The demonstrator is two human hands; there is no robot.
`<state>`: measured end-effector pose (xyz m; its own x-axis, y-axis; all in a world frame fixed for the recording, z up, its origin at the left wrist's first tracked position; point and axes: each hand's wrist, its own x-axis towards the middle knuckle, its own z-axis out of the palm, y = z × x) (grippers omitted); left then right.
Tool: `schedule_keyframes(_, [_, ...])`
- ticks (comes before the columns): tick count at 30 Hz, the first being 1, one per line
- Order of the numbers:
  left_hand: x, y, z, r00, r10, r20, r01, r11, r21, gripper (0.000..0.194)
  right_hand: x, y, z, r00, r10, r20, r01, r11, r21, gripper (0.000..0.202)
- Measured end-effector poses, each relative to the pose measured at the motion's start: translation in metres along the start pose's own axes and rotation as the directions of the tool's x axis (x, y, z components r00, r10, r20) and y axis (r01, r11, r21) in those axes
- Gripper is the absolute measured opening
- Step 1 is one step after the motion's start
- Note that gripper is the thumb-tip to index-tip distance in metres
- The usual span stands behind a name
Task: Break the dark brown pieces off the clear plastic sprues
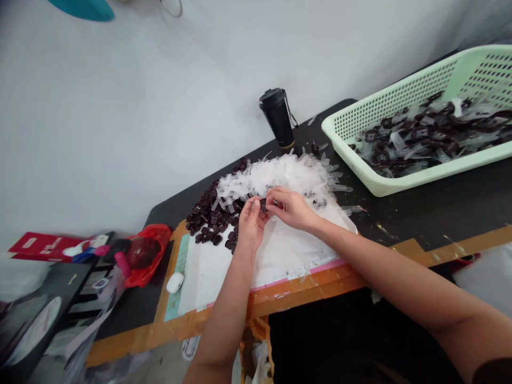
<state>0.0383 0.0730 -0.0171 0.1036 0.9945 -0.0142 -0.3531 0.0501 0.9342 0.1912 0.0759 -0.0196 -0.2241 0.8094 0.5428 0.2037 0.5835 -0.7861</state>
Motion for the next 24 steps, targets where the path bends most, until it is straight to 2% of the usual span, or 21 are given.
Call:
schedule_keyframes(2, [0.0,0.001,0.001,0.996,-0.087,0.037,0.09,0.989,-0.114,0.031,-0.001,-0.002,0.002,1.0,0.004,0.003,-0.004,0.999,0.042,0.007])
schedule_keyframes(4, [0.0,0.001,0.003,0.993,-0.113,0.044,0.119,0.98,-0.162,0.032,-0.002,-0.004,0.006,1.0,0.022,-0.015,-0.021,0.996,0.082,0.007])
schedule_keyframes(7, [-0.001,0.0,0.005,0.992,-0.118,0.046,0.124,0.978,-0.167,0.032,-0.003,-0.007,0.009,0.993,0.065,-0.094,-0.053,0.99,0.131,0.012])
schedule_keyframes(10, [-0.003,-0.002,0.008,0.983,-0.166,0.079,0.175,0.977,-0.125,0.033,-0.002,-0.006,0.009,0.959,0.173,-0.223,-0.125,0.969,0.212,0.017])
schedule_keyframes(12, [-0.004,-0.003,0.009,0.978,-0.186,0.09,0.195,0.975,-0.109,0.033,-0.001,-0.004,0.007,0.939,0.257,-0.231,-0.187,0.94,0.287,0.019])
schedule_keyframes(16, [-0.003,-0.006,0.009,0.991,-0.13,0.04,0.135,0.978,-0.157,0.034,0.003,-0.004,0.002,0.941,0.33,-0.08,-0.263,0.858,0.442,0.025])
schedule_keyframes(20, [-0.001,-0.008,0.007,0.994,-0.113,0.005,0.113,0.982,-0.154,0.033,0.005,-0.006,-0.001,0.902,0.418,0.109,-0.395,0.696,0.6,0.031])
schedule_keyframes(24, [0.001,-0.009,0.005,0.995,-0.097,0.023,0.099,0.99,-0.105,0.031,0.005,-0.004,0.0,0.884,0.414,0.216,-0.441,0.589,0.677,0.031])
